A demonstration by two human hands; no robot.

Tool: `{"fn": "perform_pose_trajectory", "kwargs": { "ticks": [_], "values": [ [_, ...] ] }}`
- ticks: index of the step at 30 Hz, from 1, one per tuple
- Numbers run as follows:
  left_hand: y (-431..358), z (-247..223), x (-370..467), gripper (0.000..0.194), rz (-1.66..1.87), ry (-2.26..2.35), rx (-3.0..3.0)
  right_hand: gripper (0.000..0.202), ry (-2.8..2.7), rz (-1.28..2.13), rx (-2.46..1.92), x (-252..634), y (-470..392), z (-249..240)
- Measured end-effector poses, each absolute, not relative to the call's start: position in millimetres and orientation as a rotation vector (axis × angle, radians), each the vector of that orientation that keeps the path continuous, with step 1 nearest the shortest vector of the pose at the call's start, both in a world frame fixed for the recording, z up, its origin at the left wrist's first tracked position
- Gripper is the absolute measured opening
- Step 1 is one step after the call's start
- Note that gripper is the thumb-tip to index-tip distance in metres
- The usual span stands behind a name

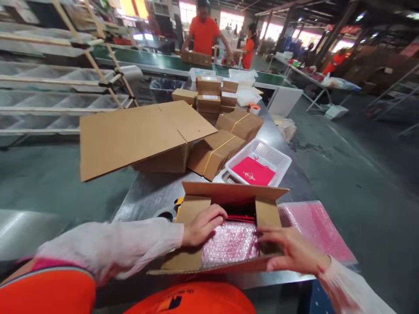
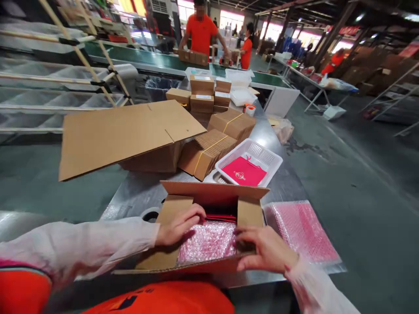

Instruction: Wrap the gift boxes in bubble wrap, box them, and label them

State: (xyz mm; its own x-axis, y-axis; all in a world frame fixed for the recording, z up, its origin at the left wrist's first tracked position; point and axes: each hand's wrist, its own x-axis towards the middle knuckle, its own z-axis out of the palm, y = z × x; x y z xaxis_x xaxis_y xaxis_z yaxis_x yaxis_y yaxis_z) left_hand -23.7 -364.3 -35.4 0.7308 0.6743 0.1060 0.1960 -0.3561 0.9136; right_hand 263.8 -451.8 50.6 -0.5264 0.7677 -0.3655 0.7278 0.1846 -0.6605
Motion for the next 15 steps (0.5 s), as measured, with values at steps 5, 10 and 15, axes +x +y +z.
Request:
{"fn": "perform_pose_trajectory", "kwargs": {
  "ticks": [5,10,15],
  "values": [
    [-356,-28,-32,0.036,0.395,0.522,1.741,0.039,-2.522,1.309,-1.635,260,-434,48],
    [-373,-30,-30,0.038,0.196,0.096,2.627,0.048,-2.864,0.979,-1.631,232,-475,43],
    [-372,-32,14,0.065,0.127,-0.115,2.752,0.054,-2.658,1.139,-1.45,242,-484,43]
  ]
}}
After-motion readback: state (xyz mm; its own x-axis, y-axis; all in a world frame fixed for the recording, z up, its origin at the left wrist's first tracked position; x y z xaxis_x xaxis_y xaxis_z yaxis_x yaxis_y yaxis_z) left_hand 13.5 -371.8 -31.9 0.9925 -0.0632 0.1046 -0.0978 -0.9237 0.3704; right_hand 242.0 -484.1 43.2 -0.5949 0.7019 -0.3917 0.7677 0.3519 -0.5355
